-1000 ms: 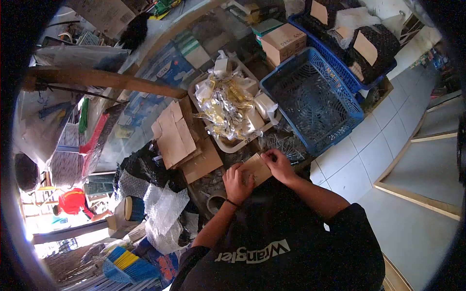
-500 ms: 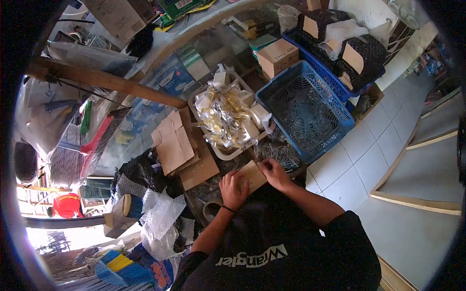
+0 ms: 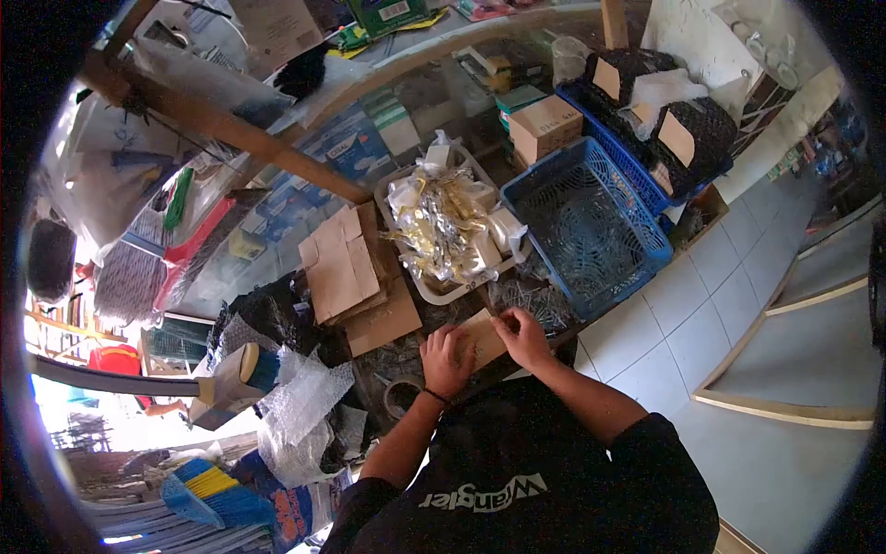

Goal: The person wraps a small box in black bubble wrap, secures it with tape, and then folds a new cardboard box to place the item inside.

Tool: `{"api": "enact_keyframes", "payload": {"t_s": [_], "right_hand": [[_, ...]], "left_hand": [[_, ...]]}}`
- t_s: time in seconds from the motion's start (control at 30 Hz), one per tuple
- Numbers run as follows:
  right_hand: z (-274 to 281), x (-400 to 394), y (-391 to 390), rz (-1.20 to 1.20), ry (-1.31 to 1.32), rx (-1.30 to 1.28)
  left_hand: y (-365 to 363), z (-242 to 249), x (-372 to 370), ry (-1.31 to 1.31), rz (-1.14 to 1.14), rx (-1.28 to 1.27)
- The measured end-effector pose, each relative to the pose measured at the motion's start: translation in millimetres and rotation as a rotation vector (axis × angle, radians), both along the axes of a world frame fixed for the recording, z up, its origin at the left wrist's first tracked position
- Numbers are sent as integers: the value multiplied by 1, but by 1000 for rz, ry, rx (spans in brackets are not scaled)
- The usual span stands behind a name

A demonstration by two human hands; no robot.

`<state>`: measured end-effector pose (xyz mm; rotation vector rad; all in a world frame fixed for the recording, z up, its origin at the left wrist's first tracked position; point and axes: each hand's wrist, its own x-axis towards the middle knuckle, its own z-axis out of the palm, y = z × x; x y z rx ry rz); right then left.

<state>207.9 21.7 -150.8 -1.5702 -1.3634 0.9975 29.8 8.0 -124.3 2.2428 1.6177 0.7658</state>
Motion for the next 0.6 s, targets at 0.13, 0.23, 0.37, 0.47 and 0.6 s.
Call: {"api": "enact_keyframes", "payload": {"t_s": [0.13,0.23,0.37,0.47,0.6], "right_hand": [[-8,3,-10,40,-103,41],[5,3,-18,-26,-145,172],[10,3,-21,40,-153,196],[11,12,-25,70,-225,236],[19,47,-30,280,-209,160]], "left_hand": [[0,-6,-2,25,-1,36],[-2,0,2,23,19,47],[-5,2,4,55,47,28],[-9,9,9,131,98,46],[-17,12,23,232,144,48]]}}
